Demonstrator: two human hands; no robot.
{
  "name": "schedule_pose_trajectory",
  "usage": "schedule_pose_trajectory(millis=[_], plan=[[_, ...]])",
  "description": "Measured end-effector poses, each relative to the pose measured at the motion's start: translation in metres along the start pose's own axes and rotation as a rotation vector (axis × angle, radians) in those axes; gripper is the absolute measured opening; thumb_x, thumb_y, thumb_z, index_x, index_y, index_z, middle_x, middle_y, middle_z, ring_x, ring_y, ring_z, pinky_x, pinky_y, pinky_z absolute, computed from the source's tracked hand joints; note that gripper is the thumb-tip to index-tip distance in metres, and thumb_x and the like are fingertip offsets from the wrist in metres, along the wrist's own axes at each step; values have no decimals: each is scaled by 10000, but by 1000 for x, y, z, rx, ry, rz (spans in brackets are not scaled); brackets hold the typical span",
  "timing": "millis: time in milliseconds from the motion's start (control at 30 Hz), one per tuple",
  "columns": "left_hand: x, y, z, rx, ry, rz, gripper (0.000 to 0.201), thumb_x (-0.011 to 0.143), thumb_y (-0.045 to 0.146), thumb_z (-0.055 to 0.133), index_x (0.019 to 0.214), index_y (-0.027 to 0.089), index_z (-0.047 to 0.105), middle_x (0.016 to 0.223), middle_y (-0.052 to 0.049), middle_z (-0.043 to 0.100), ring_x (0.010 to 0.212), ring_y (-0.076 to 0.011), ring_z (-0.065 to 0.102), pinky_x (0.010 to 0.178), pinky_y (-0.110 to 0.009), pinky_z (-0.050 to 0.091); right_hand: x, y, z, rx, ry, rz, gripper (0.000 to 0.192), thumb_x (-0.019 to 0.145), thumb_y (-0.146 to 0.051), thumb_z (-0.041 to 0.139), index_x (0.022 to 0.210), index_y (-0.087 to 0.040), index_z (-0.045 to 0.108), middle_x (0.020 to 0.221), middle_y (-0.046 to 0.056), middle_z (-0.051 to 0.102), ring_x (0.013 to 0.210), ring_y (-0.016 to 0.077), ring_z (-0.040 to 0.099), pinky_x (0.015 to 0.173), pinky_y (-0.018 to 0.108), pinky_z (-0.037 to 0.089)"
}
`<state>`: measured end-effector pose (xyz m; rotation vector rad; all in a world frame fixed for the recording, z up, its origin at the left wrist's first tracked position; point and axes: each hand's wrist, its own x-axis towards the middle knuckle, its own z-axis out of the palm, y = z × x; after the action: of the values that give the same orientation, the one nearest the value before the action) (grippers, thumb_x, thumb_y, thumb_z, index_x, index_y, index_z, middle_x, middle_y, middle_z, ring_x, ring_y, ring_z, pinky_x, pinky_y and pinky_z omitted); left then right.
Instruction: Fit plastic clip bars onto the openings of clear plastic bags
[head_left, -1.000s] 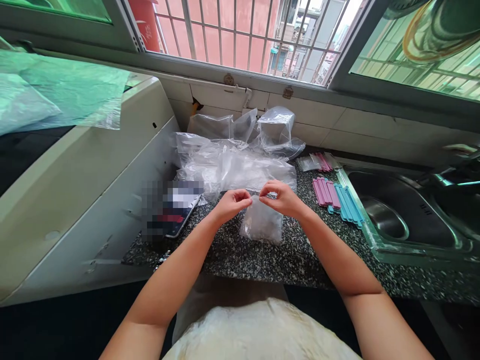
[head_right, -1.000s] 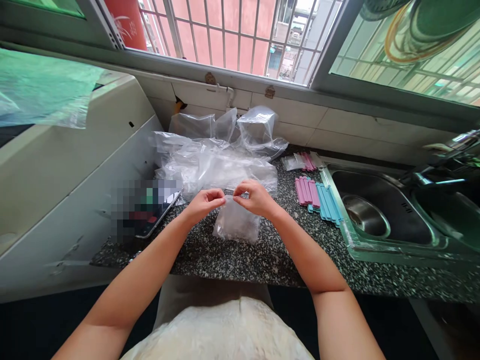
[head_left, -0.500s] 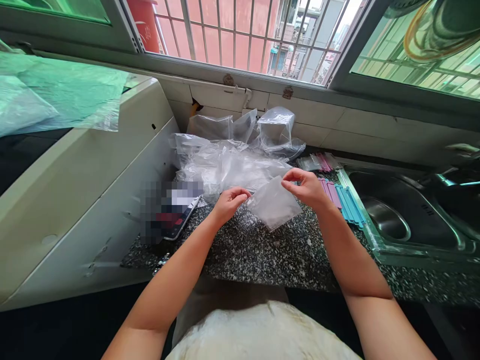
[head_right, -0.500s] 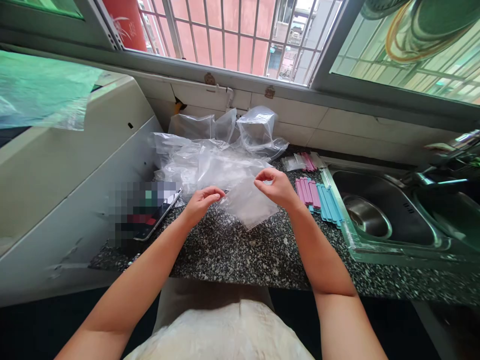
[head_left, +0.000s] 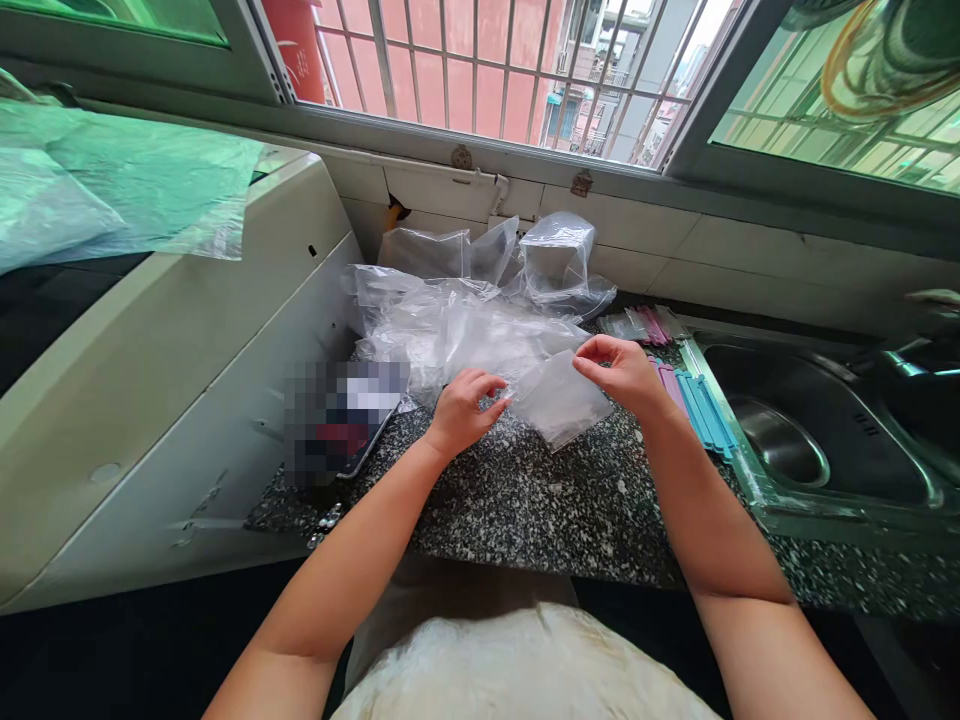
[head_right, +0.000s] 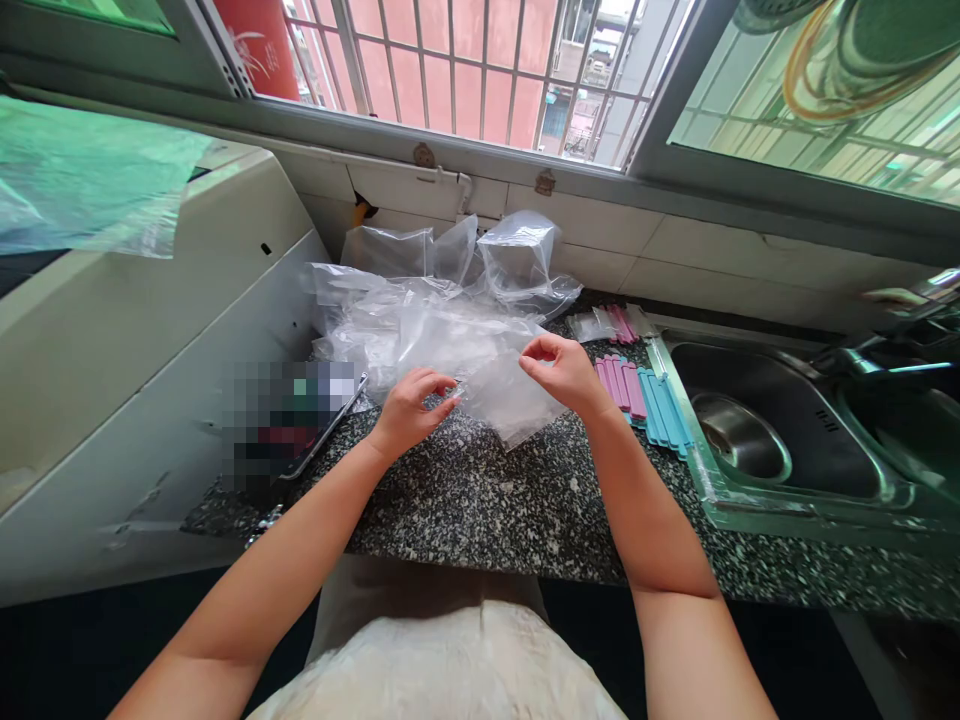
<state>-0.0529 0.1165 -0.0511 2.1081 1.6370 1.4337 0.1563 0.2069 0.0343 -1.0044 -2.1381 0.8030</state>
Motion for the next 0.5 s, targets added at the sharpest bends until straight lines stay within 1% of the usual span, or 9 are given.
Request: schedule_pose_trajectory(millis=[167, 300, 433, 500], plan=[[-2, 3, 0, -77, 68, -39, 155, 795, 286, 582, 904, 210, 661, 709, -15, 571, 664, -135, 524, 671, -269, 443, 0, 1, 1, 18, -10, -13, 132, 714, -293, 590, 664, -172, 598, 652, 10, 595, 625, 122, 521, 588, 281, 420], [-2, 8, -4, -128, 103, -40, 162, 820, 272, 539, 852, 229, 692, 697, -11, 568, 645, -122, 523, 637, -256, 436, 0, 1, 1, 43, -17, 7, 133, 710, -291, 599, 655, -169, 600, 646, 8, 590, 620, 117, 513, 591, 281, 419], [-1, 10, -8, -160, 211, -38, 169, 820, 227, 543, 854, 206, 707, 683, -11, 559, 621, -114, 523, 591, -242, 423, 1, 2, -1, 139, -33, 32, 158, 694, -317, 627, 645, -170, 597, 629, -2, 576, 604, 108, 495, 577, 274, 407], [0, 11, -10, -184, 247, -53, 164, 817, 216, 550, 844, 195, 711, 672, -8, 554, 605, -109, 517, 575, -237, 416, 1, 3, -2, 185, -40, 48, 170, 681, -327, 643, 646, -167, 598, 619, -9, 567, 592, 101, 486, 576, 273, 402]])
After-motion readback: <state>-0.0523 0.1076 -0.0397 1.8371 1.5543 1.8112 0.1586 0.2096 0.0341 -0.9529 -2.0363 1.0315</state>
